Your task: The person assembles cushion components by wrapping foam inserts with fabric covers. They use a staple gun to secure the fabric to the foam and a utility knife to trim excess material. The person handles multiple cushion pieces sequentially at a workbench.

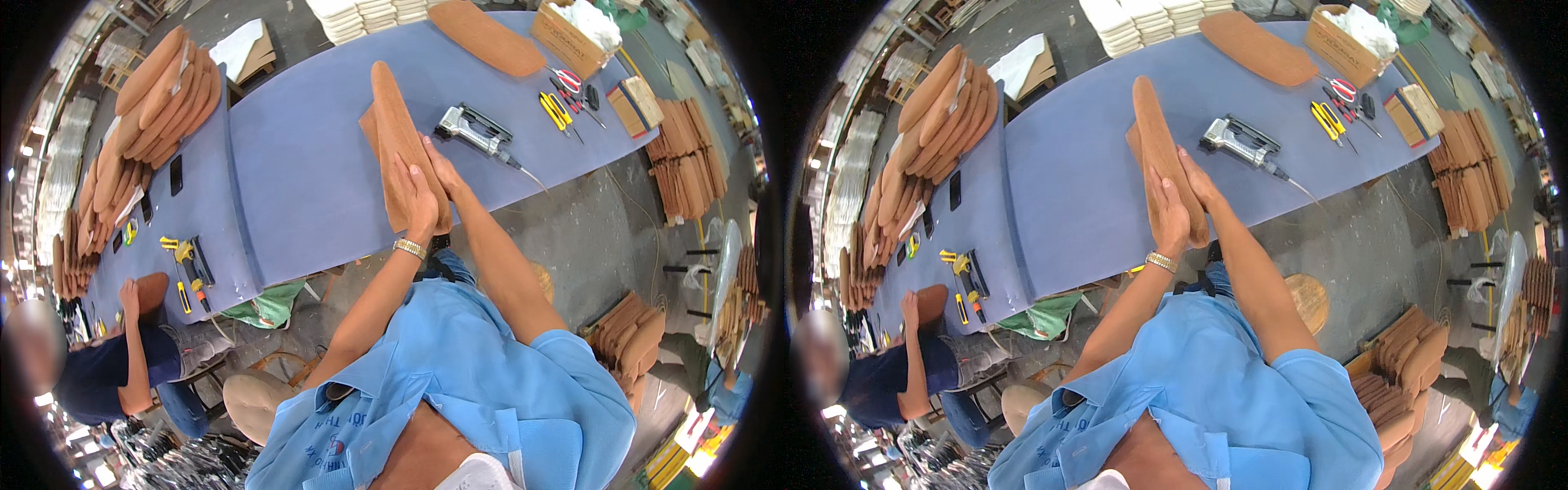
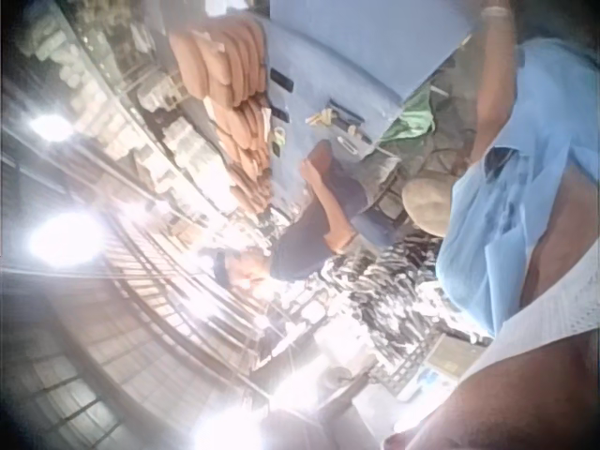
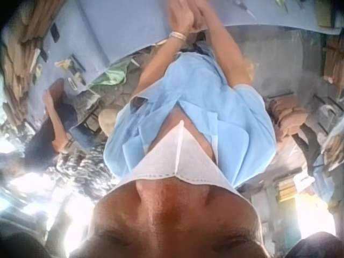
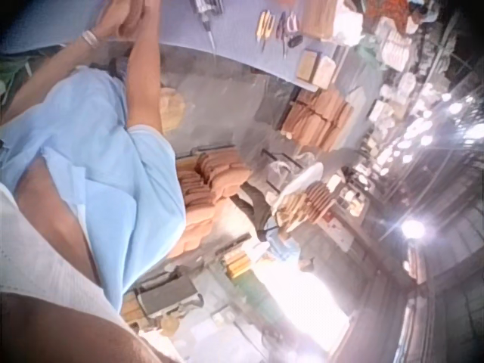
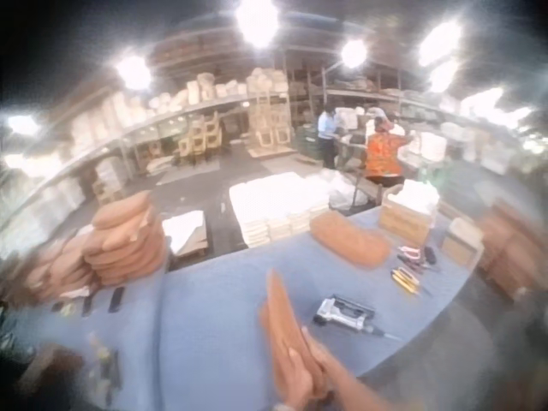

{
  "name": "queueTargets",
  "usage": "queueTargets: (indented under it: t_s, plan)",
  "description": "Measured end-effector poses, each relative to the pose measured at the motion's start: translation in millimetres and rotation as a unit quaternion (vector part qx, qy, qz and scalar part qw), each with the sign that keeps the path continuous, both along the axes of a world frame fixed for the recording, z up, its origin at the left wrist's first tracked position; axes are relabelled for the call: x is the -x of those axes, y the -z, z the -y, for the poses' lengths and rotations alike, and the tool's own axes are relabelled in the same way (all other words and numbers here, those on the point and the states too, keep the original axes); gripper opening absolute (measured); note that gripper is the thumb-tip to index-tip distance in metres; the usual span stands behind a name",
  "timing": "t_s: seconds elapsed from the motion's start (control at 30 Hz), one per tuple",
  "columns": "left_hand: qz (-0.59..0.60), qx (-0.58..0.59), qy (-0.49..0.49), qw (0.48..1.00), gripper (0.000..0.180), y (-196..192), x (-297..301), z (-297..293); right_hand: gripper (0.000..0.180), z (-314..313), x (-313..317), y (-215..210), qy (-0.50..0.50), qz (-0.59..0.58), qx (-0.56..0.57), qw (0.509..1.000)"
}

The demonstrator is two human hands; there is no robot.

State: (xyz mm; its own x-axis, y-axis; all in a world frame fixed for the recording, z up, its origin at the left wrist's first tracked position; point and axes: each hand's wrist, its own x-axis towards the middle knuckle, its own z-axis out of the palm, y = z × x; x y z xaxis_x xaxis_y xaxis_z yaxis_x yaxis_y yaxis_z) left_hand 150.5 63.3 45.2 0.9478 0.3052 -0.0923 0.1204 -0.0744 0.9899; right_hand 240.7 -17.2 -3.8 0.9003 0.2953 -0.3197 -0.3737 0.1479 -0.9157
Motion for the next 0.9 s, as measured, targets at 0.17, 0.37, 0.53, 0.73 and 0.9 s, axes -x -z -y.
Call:
queueTargets:
  t_s: [0.17,0.37,0.53,0.73,0.9]
  plan:
    - [0.054,-0.034,-0.012,0.998,0.067,14,-1,11,0.062,-1,19,-14,0.004,0.037,0.04,0.999]
    - [0.111,0.097,-0.012,0.989,0.071,61,-12,18,0.071,6,52,-21,-0.018,0.138,0.183,0.973]
    - [0.095,0.079,0.003,0.992,0.074,55,-9,6,0.076,12,69,-31,0.018,0.102,0.054,0.993]
    - [0.074,-0.094,0.006,0.993,0.07,41,-6,-18,0.072,8,97,3,0.111,0.199,0.235,0.945]
    - [0.135,0.002,-0.042,0.99,0.06,22,-18,-32,0.086,23,130,-3,0.073,0.221,0.315,0.92]
